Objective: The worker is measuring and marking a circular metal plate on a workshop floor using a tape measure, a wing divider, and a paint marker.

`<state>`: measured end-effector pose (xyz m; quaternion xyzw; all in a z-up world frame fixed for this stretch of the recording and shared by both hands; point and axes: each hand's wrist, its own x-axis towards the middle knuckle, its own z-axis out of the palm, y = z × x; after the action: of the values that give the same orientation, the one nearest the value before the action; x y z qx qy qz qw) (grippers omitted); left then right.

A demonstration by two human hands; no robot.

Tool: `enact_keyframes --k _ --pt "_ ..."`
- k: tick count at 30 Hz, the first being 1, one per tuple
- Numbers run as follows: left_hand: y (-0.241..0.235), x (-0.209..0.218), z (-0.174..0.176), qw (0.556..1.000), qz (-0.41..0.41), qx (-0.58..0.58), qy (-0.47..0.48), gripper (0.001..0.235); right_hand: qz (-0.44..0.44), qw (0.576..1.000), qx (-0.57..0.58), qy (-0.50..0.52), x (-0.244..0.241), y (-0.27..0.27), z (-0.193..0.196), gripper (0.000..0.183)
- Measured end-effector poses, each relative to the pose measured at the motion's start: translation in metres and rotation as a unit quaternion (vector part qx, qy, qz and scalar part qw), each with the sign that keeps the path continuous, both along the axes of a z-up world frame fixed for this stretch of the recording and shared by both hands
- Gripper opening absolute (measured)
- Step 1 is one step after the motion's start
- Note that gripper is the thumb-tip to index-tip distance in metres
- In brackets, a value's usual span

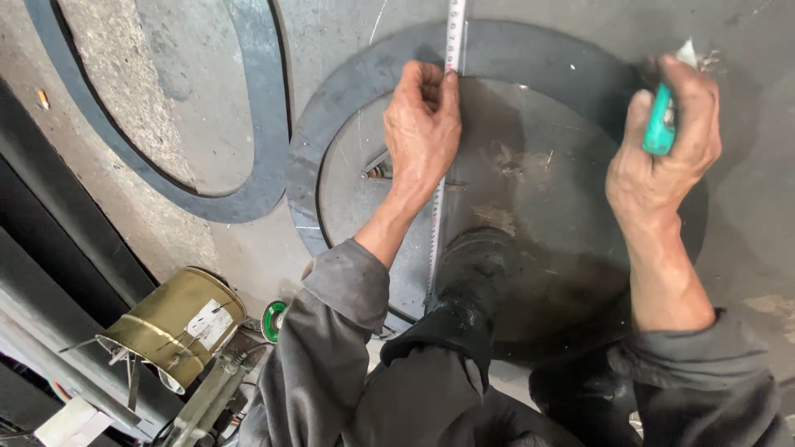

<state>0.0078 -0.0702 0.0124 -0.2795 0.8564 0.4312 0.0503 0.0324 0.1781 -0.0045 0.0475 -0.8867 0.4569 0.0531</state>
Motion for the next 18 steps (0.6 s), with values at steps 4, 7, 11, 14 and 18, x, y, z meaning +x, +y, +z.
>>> enact_keyframes --k 4,7,11,14,18 --pt "0.004 0.010 -0.001 1.000 -0.016 -0.003 -0.012 0.018 -0.020 1.000 0.010 -0.002 0.013 0.010 -0.006 0.025" --pt "0.005 0.010 0.000 0.999 -0.027 0.001 -0.031 0.017 -0.030 0.999 0.018 -0.002 0.002 0.015 -0.002 0.029" --pt "0.009 0.012 0.004 0.999 -0.031 -0.006 -0.038 0.018 -0.028 0.974 -0.192 -0.118 -0.026 0.012 0.000 0.029" --pt "0.010 0.011 0.008 0.999 -0.025 -0.013 -0.044 0.019 0.144 0.966 -0.200 -0.080 -0.056 -0.014 0.005 0.017" --pt "0.011 0.011 0.004 0.999 -0.018 -0.011 -0.044 0.019 0.229 0.957 -0.173 -0.038 -0.085 -0.050 -0.002 0.009"
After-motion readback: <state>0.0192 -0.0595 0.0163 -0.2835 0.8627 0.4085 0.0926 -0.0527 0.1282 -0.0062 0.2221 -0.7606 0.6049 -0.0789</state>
